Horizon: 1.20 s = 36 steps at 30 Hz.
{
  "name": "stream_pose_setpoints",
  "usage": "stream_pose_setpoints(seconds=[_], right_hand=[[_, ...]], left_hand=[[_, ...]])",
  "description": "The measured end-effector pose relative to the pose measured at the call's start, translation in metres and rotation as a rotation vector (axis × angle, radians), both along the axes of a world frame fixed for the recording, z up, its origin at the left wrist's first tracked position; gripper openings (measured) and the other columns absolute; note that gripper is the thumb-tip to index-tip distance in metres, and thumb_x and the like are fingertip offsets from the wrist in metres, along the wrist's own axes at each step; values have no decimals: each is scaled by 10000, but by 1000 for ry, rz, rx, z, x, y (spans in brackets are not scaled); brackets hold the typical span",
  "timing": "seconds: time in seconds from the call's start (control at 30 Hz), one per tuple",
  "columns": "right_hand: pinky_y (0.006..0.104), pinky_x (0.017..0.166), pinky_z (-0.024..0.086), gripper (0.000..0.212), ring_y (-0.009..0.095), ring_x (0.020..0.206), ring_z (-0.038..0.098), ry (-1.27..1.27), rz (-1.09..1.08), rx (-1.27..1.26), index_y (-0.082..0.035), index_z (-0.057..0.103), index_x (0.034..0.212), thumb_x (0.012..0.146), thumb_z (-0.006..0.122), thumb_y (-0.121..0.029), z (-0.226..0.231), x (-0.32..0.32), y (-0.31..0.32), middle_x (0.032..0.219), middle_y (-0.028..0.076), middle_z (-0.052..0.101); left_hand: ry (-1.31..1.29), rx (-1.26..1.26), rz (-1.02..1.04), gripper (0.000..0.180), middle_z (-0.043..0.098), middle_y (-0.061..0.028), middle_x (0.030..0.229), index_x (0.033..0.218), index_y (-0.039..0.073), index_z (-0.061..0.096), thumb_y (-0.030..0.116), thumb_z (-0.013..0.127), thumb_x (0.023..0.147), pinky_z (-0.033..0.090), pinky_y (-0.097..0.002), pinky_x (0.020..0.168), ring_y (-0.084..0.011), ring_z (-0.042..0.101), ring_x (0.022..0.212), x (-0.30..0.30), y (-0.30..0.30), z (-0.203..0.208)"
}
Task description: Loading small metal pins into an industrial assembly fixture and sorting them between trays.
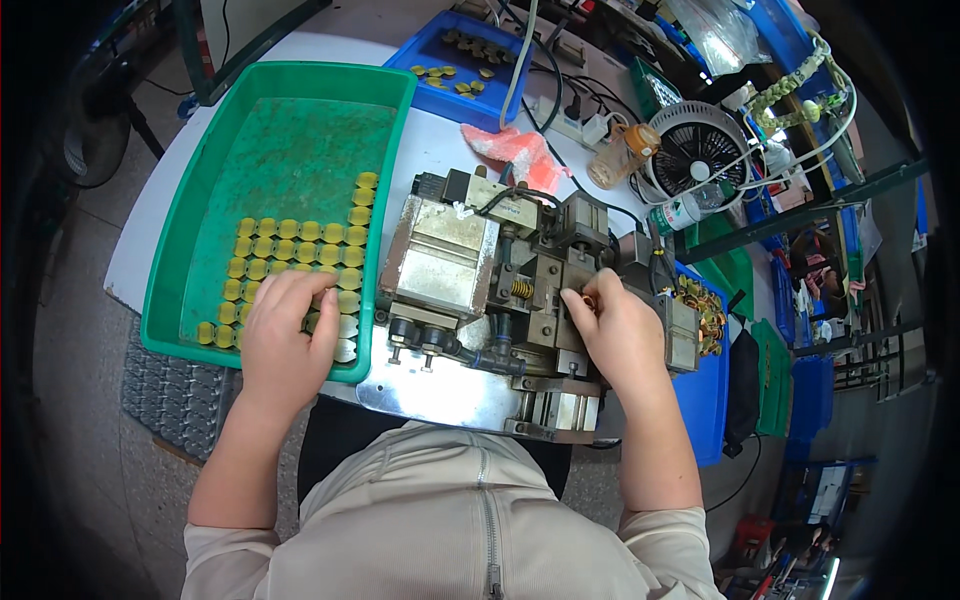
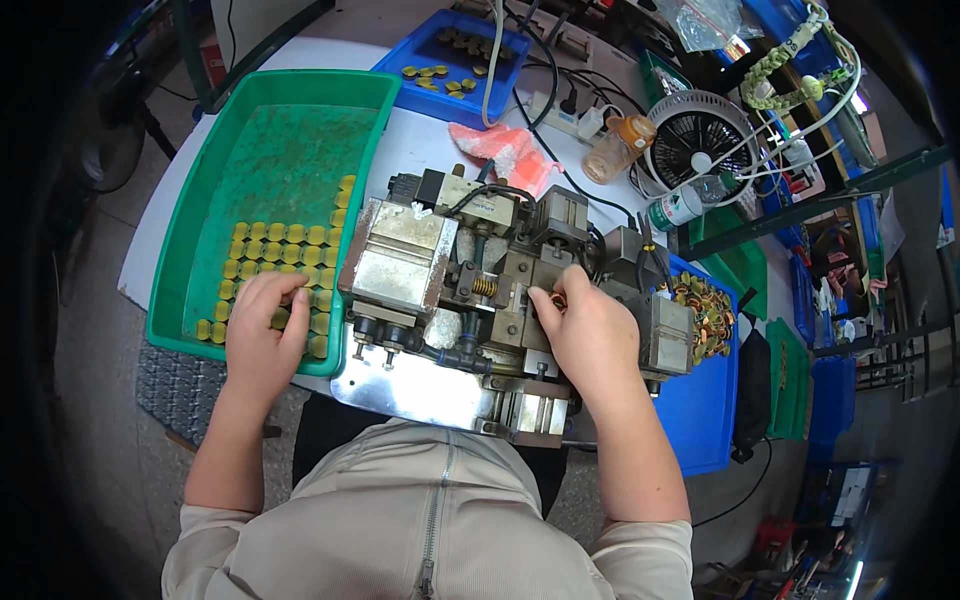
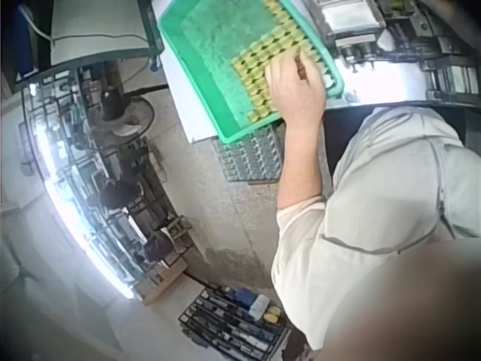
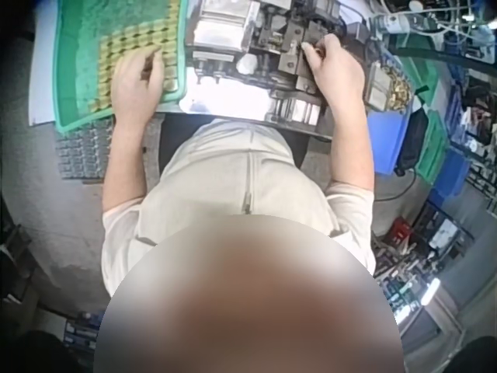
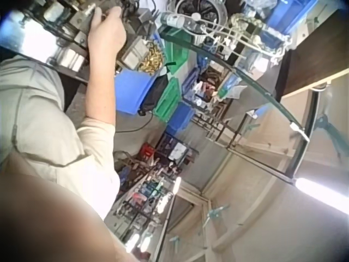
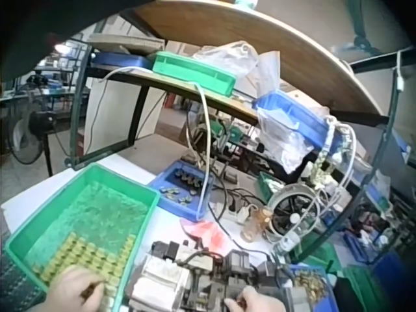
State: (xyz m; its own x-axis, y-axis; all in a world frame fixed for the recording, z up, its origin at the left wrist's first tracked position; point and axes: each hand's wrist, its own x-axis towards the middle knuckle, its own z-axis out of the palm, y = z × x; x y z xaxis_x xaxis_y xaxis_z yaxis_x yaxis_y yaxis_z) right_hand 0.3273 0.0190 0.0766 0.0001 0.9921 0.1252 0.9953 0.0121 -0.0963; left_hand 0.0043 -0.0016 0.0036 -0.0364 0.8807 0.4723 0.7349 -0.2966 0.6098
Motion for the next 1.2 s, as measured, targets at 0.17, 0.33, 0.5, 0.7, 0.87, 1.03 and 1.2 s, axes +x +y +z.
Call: stream_pose_setpoints(seconds=[0.17,0.33,0.5,0.7,0.87,1.03,1.2], right_hand=[[361,728,491,170,260,799,625,115,163,90,-24,709,1047,882,668,-36,5,21,-13,962,82,693],[364,870,459,325,248,956,614,51,417,132,-34,746,1121,819,655,44,-2,32,-17,1116,67,683],[371,958,414,364,255,1028,597,116,370,79,-34,755,1120,784,647,57,-5,30,-14,1178,54,671],[372,958,407,369,267,1051,589,88,425,116,-48,752,1117,777,635,35,-2,39,-17,1200,55,663],[392,954,440,402,283,1074,594,245,353,298,-47,735,1147,773,614,38,2,72,-24,1218,79,660],[309,854,493,288,238,976,635,513,-70,544,-5,732,1133,889,585,39,13,167,-55,1161,88,689],[306,822,518,273,214,922,656,290,-465,481,25,723,1148,904,621,-37,-25,258,-81,1090,106,714]], left_hand=[[-36,-6,-5,169,675,-83,961,1038,25,689,13,664,872,482,-342,761,-237,593,850,-3,0,-2],[-184,-22,-13,170,667,-77,963,1052,25,692,11,660,886,473,-325,759,-212,574,844,0,3,9],[-305,40,-81,181,663,-66,999,1040,38,698,-4,661,867,471,-317,787,-211,568,860,23,20,50],[19,235,-743,165,654,-77,1012,970,45,704,22,721,807,484,-372,889,-270,584,956,124,68,74],[296,130,-831,183,650,-84,1054,998,52,714,79,728,817,507,-376,905,-281,583,1009,175,85,56],[444,98,-935,250,652,-94,1079,1068,45,707,115,728,828,522,-378,917,-298,578,1046,192,92,50],[446,29,-987,211,646,-139,1073,1059,14,685,103,680,868,520,-401,916,-328,571,1035,192,94,51]])
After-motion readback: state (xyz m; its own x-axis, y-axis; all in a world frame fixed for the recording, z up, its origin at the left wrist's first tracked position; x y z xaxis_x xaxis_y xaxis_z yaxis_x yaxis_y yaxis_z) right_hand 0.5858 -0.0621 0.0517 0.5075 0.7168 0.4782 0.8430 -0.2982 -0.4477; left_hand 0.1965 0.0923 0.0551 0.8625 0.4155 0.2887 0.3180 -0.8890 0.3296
